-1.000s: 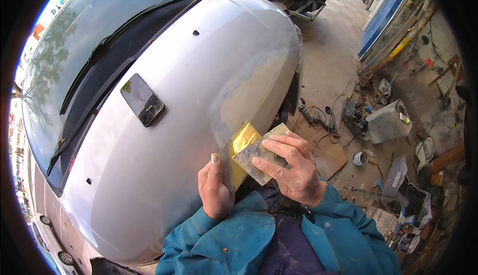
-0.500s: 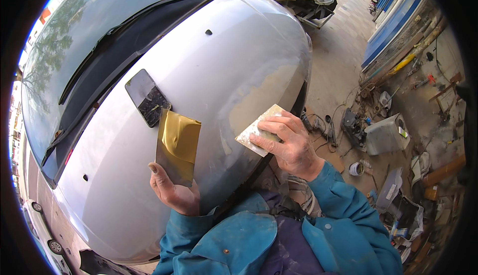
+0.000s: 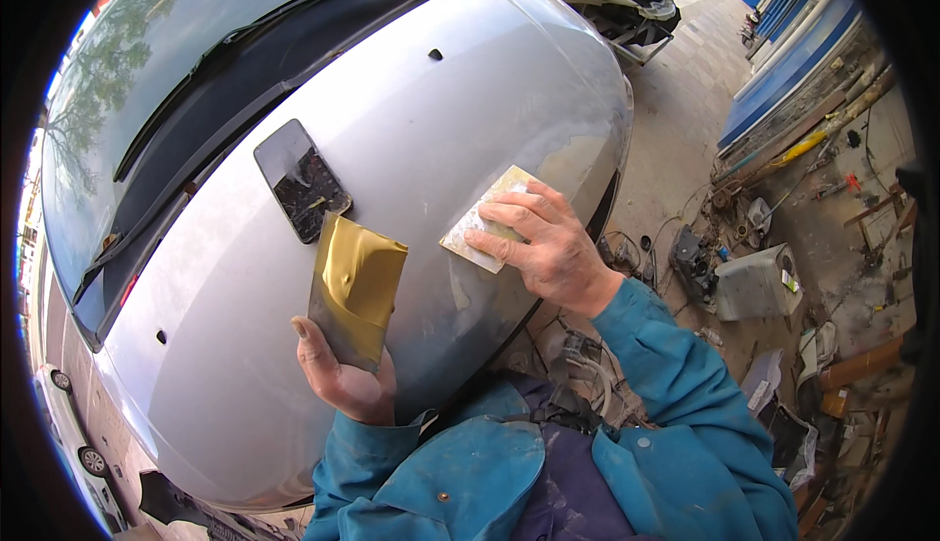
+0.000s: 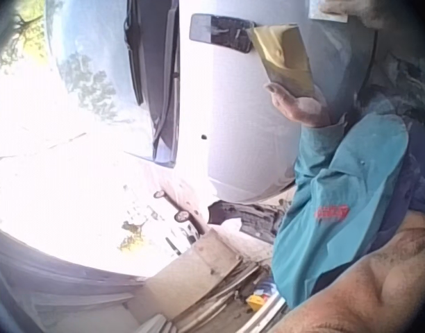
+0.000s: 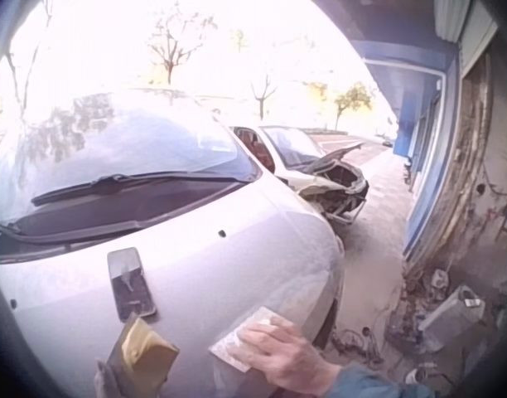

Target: The person applies yellow body filler to a silver car's front fender using a small metal spreader and a larger putty knife. They repeatedly scoop filler from the larger knife and smooth it over the fender surface, working the material into an even layer.

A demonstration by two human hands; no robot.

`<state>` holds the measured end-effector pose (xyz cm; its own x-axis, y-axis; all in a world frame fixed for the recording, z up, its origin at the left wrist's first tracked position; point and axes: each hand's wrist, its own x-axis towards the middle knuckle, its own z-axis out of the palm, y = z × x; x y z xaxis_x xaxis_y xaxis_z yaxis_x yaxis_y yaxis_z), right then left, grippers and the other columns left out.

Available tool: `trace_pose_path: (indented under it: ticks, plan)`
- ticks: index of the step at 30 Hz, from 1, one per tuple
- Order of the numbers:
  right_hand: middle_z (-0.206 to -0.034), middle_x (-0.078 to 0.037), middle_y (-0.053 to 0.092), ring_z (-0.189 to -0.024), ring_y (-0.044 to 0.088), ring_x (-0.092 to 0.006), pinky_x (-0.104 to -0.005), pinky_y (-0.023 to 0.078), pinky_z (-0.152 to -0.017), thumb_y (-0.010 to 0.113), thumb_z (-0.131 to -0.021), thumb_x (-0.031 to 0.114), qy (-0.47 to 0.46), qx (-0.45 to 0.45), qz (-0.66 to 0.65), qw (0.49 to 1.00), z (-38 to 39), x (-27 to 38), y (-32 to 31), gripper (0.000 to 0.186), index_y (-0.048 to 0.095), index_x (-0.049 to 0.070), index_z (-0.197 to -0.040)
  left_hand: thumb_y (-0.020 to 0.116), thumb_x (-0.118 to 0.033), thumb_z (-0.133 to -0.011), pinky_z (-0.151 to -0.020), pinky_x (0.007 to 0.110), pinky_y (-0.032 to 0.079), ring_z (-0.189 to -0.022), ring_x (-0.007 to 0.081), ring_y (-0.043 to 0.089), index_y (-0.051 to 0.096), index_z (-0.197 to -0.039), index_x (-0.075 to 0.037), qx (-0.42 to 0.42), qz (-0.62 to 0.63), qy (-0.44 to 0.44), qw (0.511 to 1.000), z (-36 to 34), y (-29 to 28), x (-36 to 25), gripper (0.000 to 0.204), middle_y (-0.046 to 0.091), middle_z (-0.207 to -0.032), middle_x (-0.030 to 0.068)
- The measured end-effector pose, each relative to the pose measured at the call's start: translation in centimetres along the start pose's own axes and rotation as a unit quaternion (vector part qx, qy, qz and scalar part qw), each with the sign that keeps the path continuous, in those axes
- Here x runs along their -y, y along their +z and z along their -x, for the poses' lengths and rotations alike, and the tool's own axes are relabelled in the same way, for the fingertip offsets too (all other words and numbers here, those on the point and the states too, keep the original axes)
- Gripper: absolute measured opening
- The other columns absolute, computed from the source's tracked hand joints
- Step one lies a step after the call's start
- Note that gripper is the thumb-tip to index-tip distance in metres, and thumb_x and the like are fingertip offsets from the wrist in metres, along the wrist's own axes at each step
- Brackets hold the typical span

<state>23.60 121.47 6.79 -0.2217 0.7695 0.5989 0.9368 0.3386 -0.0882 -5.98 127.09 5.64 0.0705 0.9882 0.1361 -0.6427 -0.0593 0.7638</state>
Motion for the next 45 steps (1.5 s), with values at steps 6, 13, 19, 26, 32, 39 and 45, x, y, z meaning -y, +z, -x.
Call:
trace_pose_path:
  ticks: [6,13,19,26,32,39,45]
  plan:
    - [-0.143,-0.004,0.074,-0.139,0.067,-0.0238,-0.0526,0.042,-0.133,0.068,-0.097,-0.001,0.021,-0.001,0.000,1.000,2.0,1.1,0.3,0.050,0.086,0.026,-0.135,0.053,-0.051,-0.123,-0.095,0.044,0.065,-0.107,0.0299,0.079,0.072,-0.130,0.008,-0.031,-0.024,0.005,0.999,0.4,0.7,0.7,0.063,0.080,-0.120,0.0192]
    - [-0.148,-0.004,0.072,-0.142,0.066,-0.0247,-0.0526,0.042,-0.133,0.071,-0.096,0.000,0.039,0.014,-0.019,0.999,7.4,2.5,-0.2,0.052,0.084,0.026,-0.139,0.054,-0.051,-0.122,-0.094,0.042,0.064,-0.106,0.0283,0.079,0.073,-0.129,0.009,-0.031,-0.040,0.001,0.999,0.4,0.9,0.4,0.063,0.080,-0.120,0.0193]
    - [-0.143,-0.004,0.074,-0.140,0.067,-0.0251,-0.0531,0.044,-0.132,0.074,-0.096,0.005,0.043,0.023,-0.021,0.999,10.0,3.3,-1.8,0.046,0.085,0.026,-0.135,0.051,-0.049,-0.124,-0.096,0.044,0.064,-0.107,0.0314,0.079,0.071,-0.132,0.012,0.012,-0.027,0.008,1.000,0.2,0.8,0.6,0.064,0.080,-0.123,0.0228]
    - [-0.138,-0.004,0.075,-0.134,0.069,-0.0230,-0.0522,0.048,-0.128,0.077,-0.093,0.006,0.012,-0.011,0.029,0.999,3.3,2.3,-1.4,0.043,0.087,0.026,-0.130,0.051,-0.048,-0.123,-0.097,0.050,0.064,-0.114,0.0339,0.078,0.067,-0.143,0.007,0.047,-0.019,0.005,0.999,-0.1,0.3,0.6,0.060,0.078,-0.131,0.0215]
    - [-0.140,-0.005,0.074,-0.135,0.067,-0.0267,-0.0529,0.049,-0.126,0.070,-0.095,0.002,-0.007,-0.013,0.010,1.000,-0.9,1.6,0.8,0.045,0.086,0.023,-0.131,0.053,-0.049,-0.123,-0.099,0.051,0.062,-0.117,0.0337,0.077,0.064,-0.148,0.003,0.023,-0.015,-0.011,1.000,0.1,0.2,0.5,0.059,0.077,-0.135,0.0199]
    - [-0.145,-0.005,0.071,-0.140,0.064,-0.0265,-0.0538,0.047,-0.127,0.071,-0.097,0.006,-0.004,-0.006,0.011,1.000,3.8,2.9,0.7,0.049,0.082,0.026,-0.140,0.054,-0.050,-0.122,-0.098,0.051,0.062,-0.116,0.0339,0.077,0.065,-0.147,0.003,0.019,-0.011,-0.028,0.999,0.2,0.1,0.4,0.059,0.077,-0.134,0.0196]
    - [-0.149,-0.004,0.068,-0.146,0.061,-0.0242,-0.0525,0.043,-0.132,0.071,-0.101,0.010,0.025,0.012,-0.001,1.000,9.8,4.3,0.0,0.048,0.080,0.028,-0.144,0.056,-0.051,-0.122,-0.094,0.051,0.066,-0.105,0.0356,0.080,0.070,-0.132,0.010,-0.051,-0.005,-0.018,0.999,0.1,0.9,0.8,0.064,0.080,-0.122,0.0235]
